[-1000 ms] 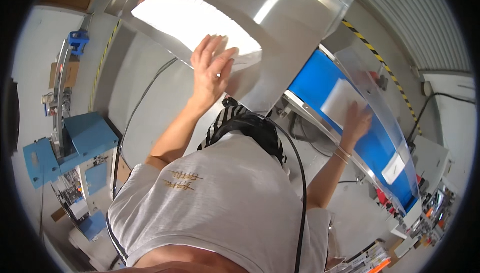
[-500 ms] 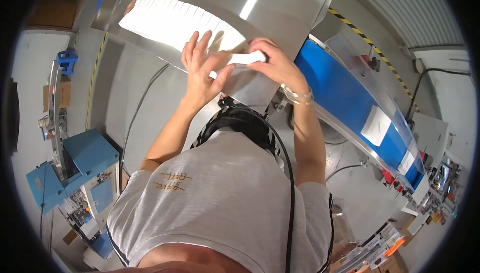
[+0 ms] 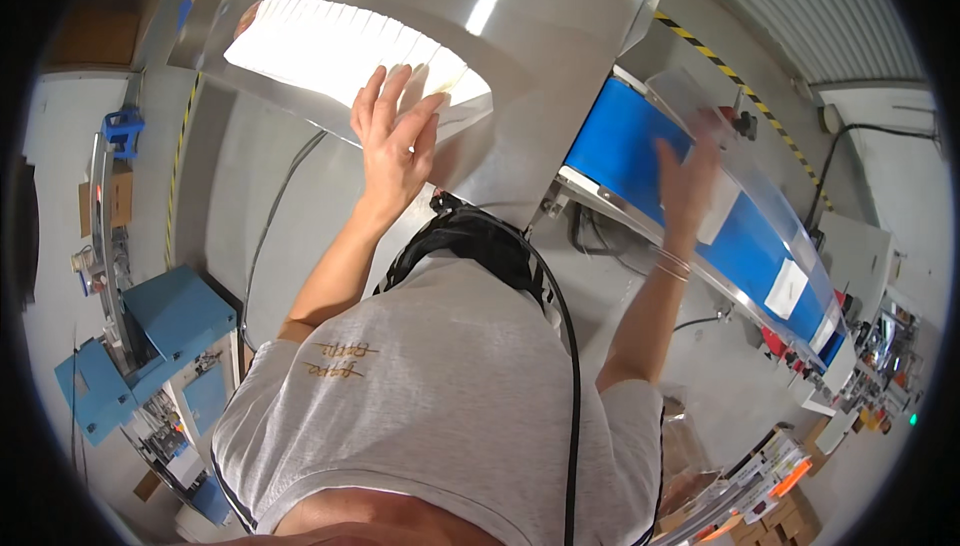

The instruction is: Placing stacks of folded paper napkins onto a moving conveyor belt for packaging in a factory setting.

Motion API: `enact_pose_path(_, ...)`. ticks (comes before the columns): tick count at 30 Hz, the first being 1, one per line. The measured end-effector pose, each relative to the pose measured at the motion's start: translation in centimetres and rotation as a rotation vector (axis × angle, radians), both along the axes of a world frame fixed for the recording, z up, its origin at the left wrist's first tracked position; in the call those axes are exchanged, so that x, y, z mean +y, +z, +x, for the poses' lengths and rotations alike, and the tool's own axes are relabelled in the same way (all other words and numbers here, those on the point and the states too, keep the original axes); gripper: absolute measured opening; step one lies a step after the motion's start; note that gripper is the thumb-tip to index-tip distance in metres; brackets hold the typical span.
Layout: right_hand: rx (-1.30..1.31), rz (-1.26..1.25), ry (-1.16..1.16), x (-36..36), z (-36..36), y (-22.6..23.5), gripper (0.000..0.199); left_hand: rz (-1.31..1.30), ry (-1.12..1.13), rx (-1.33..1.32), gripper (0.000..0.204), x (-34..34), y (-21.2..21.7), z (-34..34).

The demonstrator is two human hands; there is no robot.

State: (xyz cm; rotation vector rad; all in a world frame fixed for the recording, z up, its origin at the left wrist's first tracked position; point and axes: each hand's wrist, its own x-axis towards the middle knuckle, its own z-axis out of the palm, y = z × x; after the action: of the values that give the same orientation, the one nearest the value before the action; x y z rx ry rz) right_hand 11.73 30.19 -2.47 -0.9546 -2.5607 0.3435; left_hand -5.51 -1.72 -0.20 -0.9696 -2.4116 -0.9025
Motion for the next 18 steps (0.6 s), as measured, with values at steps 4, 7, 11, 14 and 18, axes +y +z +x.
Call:
enact_pose_path(4,0.085,-0.776,0.626,-8.7,-8.8,3.1,0.054,-0.023,-0.072,0.018,0.029,0.0,-0.1,-0.2)
enact_pose_path(7,0.066,-0.729,0.809,-10.4,-11.9,2.2,0.048,-0.021,-0.135,-0.005,0.033,0.1,1.0,-0.1)
enact_pose_path(11,-0.001,-1.175,0.547,-9.2,-10.2,0.2,0.036,-0.012,0.005,-0.083,0.032,0.0,0.9,-0.4)
enact_pose_path(14,0.286,-0.872,0.328,-5.2,-4.6,-2.6,0.029,-0.007,0.023,-0.052,0.035,-0.5,0.4,-1.1)
enact_pose_path(18,0.056,-0.587,-0.33,0.5,0.8,-3.4,0.043,0.006,-0.003,-0.042,0.035,-0.9,0.2,-1.0)
